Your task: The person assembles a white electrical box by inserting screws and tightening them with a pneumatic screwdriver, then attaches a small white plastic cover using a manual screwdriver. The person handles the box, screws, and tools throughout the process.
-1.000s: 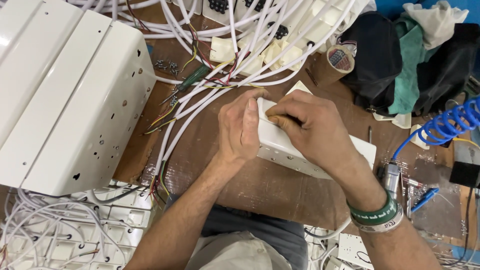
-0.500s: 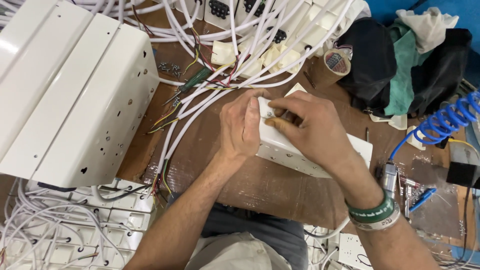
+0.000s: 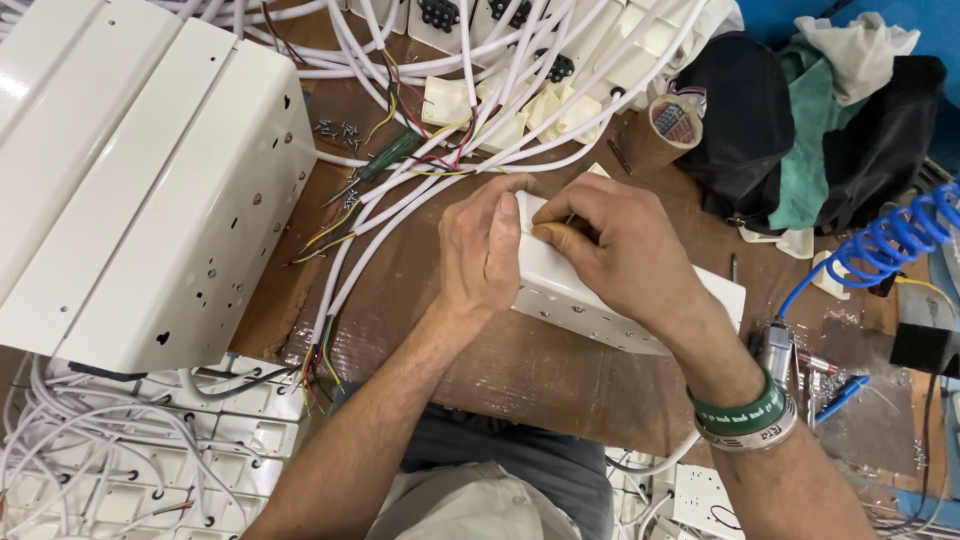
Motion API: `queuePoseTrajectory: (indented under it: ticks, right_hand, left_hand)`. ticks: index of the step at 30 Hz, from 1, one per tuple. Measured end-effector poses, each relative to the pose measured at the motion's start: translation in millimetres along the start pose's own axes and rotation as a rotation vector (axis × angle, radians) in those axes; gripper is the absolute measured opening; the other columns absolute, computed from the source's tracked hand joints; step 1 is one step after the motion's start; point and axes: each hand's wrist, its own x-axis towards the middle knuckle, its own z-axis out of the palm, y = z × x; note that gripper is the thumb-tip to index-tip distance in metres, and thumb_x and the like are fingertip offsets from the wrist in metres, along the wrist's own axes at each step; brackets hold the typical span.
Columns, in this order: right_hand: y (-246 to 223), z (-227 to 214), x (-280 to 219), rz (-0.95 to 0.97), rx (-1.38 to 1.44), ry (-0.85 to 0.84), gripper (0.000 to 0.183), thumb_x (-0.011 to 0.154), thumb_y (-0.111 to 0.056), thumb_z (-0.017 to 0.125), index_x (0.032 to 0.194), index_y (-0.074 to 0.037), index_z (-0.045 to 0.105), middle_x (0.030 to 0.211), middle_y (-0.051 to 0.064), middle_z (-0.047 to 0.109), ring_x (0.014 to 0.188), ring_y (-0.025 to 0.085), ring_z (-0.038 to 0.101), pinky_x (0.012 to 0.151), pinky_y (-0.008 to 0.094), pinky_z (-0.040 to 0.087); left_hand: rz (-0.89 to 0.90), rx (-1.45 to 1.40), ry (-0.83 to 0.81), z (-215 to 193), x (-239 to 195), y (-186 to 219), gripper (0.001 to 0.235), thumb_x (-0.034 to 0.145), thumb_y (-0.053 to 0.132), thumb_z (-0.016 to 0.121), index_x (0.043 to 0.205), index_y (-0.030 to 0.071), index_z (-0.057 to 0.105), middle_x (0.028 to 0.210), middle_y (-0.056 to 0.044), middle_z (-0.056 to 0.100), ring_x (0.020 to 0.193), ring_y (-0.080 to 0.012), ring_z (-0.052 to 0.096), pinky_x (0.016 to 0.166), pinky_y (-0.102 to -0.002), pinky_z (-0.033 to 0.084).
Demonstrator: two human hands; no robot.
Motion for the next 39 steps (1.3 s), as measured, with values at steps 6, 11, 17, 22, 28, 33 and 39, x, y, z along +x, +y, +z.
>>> queuePoseTrajectory:
  ticks: [6, 11, 17, 22, 28, 33, 39]
  right_hand:
    - [3, 1, 1, 0.006, 0.002, 0.010, 0.008, 0.085, -0.006, 0.082, 0.092, -0.007, 0.078, 0.085, 0.010, 0.073, 0.081, 0.030, 0.073, 0.072, 0.038, 0.057]
    - [-3, 4, 1, 0.059, 0.041, 0.039, 0.014, 0.079, -0.002, 0.084, 0.091, -0.004, 0.076, 0.081, 0.012, 0.071, 0.067, 0.024, 0.069, 0.057, 0.032, 0.055]
    - [-7, -3, -7, 0.099, 0.103, 0.025, 0.027, 0.076, 0.000, 0.085, 0.101, -0.003, 0.077, 0.087, 0.013, 0.072, 0.070, 0.021, 0.070, 0.059, 0.030, 0.058]
    - [-3, -2, -5, 0.024, 0.063, 0.015, 0.016, 0.086, -0.001, 0.079, 0.101, -0.007, 0.081, 0.088, 0.012, 0.074, 0.077, 0.026, 0.073, 0.065, 0.035, 0.058]
    - [3, 4, -4, -0.026, 0.020, 0.039, 0.009, 0.087, -0.004, 0.080, 0.095, -0.008, 0.079, 0.088, 0.010, 0.074, 0.084, 0.029, 0.074, 0.074, 0.037, 0.057]
    - [2, 9, -6, -0.019, -0.009, 0.083, 0.009, 0.087, -0.004, 0.081, 0.094, -0.009, 0.078, 0.085, 0.008, 0.072, 0.077, 0.027, 0.072, 0.069, 0.033, 0.057]
    - [3, 12, -6, 0.012, -0.005, 0.102, 0.010, 0.085, -0.003, 0.082, 0.094, -0.006, 0.077, 0.084, 0.011, 0.072, 0.073, 0.028, 0.071, 0.063, 0.035, 0.056]
  left_hand:
    - [0.020, -0.001, 0.009, 0, -1, -3, 0.050, 0.108, 0.037, 0.029, 0.110, 0.006, 0.069, 0.094, -0.018, 0.073, 0.086, -0.0395, 0.073, 0.076, -0.047, 0.057]
    - [0.027, -0.018, 0.007, 2, -2, -6, 0.051, 0.108, 0.037, 0.028, 0.110, 0.006, 0.069, 0.093, -0.018, 0.072, 0.085, -0.0377, 0.073, 0.075, -0.046, 0.057]
    - [0.026, -0.009, 0.015, 3, -1, -7, 0.049, 0.108, 0.036, 0.029, 0.109, 0.007, 0.068, 0.093, -0.017, 0.072, 0.086, -0.0385, 0.073, 0.076, -0.046, 0.057]
    - [0.020, -0.003, 0.007, 1, -1, -4, 0.050, 0.107, 0.037, 0.029, 0.110, 0.007, 0.068, 0.094, -0.018, 0.073, 0.086, -0.0397, 0.073, 0.076, -0.048, 0.058]
    - [0.021, -0.010, 0.003, 0, -1, -4, 0.047, 0.107, 0.034, 0.030, 0.110, 0.008, 0.069, 0.094, -0.016, 0.072, 0.085, -0.0379, 0.073, 0.075, -0.046, 0.058]
    - [0.032, 0.004, 0.006, 2, -2, -8, 0.049, 0.108, 0.036, 0.027, 0.111, 0.008, 0.068, 0.095, -0.016, 0.072, 0.085, -0.0375, 0.073, 0.075, -0.044, 0.057]
    - [0.041, 0.024, 0.010, -1, 0, 1, 0.050, 0.107, 0.037, 0.027, 0.109, 0.009, 0.068, 0.090, -0.016, 0.071, 0.081, -0.0376, 0.072, 0.072, -0.045, 0.057]
